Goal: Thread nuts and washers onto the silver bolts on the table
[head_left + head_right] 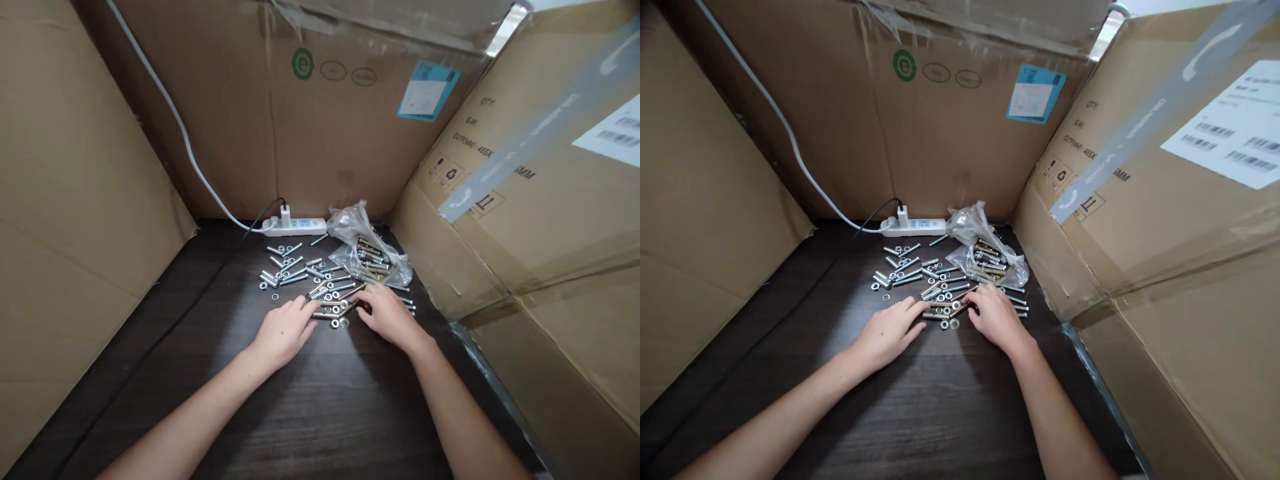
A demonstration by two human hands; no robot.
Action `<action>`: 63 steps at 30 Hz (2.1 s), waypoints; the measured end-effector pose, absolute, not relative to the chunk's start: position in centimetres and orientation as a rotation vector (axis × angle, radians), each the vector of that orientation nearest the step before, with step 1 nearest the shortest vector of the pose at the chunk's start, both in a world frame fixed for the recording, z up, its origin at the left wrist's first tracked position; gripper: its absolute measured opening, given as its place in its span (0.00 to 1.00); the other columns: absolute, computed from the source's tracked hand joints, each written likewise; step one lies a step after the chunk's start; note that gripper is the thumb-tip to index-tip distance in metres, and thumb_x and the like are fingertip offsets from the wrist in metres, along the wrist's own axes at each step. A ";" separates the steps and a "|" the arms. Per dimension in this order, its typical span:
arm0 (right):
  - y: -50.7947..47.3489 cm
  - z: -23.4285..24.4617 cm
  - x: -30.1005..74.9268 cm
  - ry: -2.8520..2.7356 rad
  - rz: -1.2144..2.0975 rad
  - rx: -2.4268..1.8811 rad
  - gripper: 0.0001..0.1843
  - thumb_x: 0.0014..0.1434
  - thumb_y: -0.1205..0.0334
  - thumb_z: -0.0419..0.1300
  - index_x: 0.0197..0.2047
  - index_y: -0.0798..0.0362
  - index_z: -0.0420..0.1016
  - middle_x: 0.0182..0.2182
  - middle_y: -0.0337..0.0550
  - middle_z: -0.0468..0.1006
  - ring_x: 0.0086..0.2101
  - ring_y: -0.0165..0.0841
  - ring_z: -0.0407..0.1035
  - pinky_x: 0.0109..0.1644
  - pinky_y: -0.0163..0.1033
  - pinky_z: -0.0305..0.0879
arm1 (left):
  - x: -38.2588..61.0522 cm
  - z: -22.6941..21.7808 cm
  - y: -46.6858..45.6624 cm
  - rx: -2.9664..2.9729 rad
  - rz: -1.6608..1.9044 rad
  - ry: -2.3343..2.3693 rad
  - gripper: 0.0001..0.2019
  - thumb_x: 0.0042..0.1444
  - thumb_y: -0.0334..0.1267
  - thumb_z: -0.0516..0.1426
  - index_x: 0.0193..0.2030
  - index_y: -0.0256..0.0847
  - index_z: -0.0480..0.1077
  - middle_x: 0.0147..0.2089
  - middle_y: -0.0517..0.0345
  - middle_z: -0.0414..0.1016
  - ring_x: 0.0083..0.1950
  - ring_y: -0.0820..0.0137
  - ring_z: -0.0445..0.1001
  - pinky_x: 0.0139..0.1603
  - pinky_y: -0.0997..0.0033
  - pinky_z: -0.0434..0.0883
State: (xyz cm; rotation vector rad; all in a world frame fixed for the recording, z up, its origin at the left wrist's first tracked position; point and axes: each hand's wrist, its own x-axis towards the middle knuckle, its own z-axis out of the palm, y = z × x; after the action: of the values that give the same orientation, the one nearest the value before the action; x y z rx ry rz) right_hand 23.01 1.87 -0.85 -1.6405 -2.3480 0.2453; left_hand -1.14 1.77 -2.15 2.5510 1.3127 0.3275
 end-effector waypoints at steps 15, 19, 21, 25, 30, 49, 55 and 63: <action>1.5 -0.5 21.0 -2.182 0.402 -1.310 0.07 0.53 0.70 0.54 0.36 0.52 0.69 0.33 0.43 0.72 0.36 0.34 0.65 0.43 0.40 0.62 | -1.1 -1.9 1.6 2.395 0.667 1.246 0.07 0.61 0.38 0.48 0.42 0.42 0.65 0.34 0.61 0.68 0.31 0.72 0.69 0.34 0.73 0.65; 0.9 -1.2 20.0 -1.887 0.664 -1.285 0.06 0.55 0.68 0.53 0.37 0.52 0.67 0.32 0.41 0.71 0.30 0.31 0.64 0.35 0.35 0.62 | -1.3 -1.2 1.3 2.366 0.788 1.221 0.07 0.61 0.38 0.49 0.43 0.42 0.64 0.34 0.60 0.67 0.33 0.72 0.69 0.36 0.72 0.65; 0.4 -1.3 19.3 -1.784 0.789 -1.265 0.06 0.56 0.67 0.52 0.38 0.52 0.66 0.31 0.40 0.70 0.30 0.31 0.65 0.35 0.35 0.62 | -1.3 -1.1 1.1 2.365 0.829 1.199 0.07 0.62 0.38 0.48 0.43 0.42 0.64 0.34 0.60 0.68 0.33 0.72 0.69 0.37 0.71 0.65; -0.7 -1.3 17.8 -1.715 0.987 -1.166 0.09 0.59 0.65 0.48 0.42 0.52 0.66 0.32 0.39 0.68 0.31 0.30 0.63 0.36 0.35 0.61 | -1.2 -1.2 0.7 2.364 0.852 1.099 0.07 0.63 0.38 0.48 0.42 0.41 0.64 0.35 0.59 0.69 0.34 0.71 0.69 0.38 0.71 0.66; -1.6 -1.2 16.6 -1.654 1.080 -1.163 0.09 0.62 0.62 0.46 0.41 0.51 0.65 0.29 0.38 0.64 0.28 0.29 0.58 0.32 0.34 0.58 | -1.3 -1.2 0.7 2.318 0.807 0.977 0.07 0.63 0.39 0.48 0.44 0.42 0.65 0.38 0.59 0.72 0.39 0.71 0.72 0.41 0.71 0.67; 0.2 1.1 21.3 -2.302 0.591 -1.619 0.06 0.56 0.64 0.54 0.36 0.50 0.71 0.27 0.35 0.71 0.27 0.28 0.63 0.32 0.32 0.55 | -2.0 -1.3 2.6 1.512 1.144 1.068 0.06 0.58 0.38 0.53 0.33 0.38 0.64 0.32 0.58 0.68 0.35 0.71 0.68 0.40 0.70 0.67; -0.2 1.0 20.3 -2.413 0.544 -1.629 0.09 0.56 0.61 0.57 0.41 0.48 0.72 0.32 0.36 0.73 0.32 0.28 0.67 0.37 0.33 0.58 | -1.4 -1.1 2.6 0.893 1.103 0.788 0.05 0.57 0.39 0.53 0.36 0.41 0.61 0.31 0.62 0.66 0.28 0.74 0.69 0.27 0.72 0.70; -0.3 0.3 19.5 -2.460 0.580 -1.584 0.08 0.57 0.62 0.56 0.42 0.49 0.72 0.34 0.38 0.73 0.34 0.29 0.68 0.38 0.32 0.59 | -1.3 -1.1 2.3 0.777 0.880 0.743 0.06 0.58 0.40 0.54 0.39 0.42 0.62 0.29 0.65 0.59 0.21 0.83 0.53 0.15 0.88 0.47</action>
State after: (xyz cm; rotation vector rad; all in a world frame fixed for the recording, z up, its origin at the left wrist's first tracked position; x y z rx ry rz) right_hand 19.53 -0.33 0.31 -1.5841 -2.4603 0.5798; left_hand -1.34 2.28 -1.06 0.7768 0.7435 0.8797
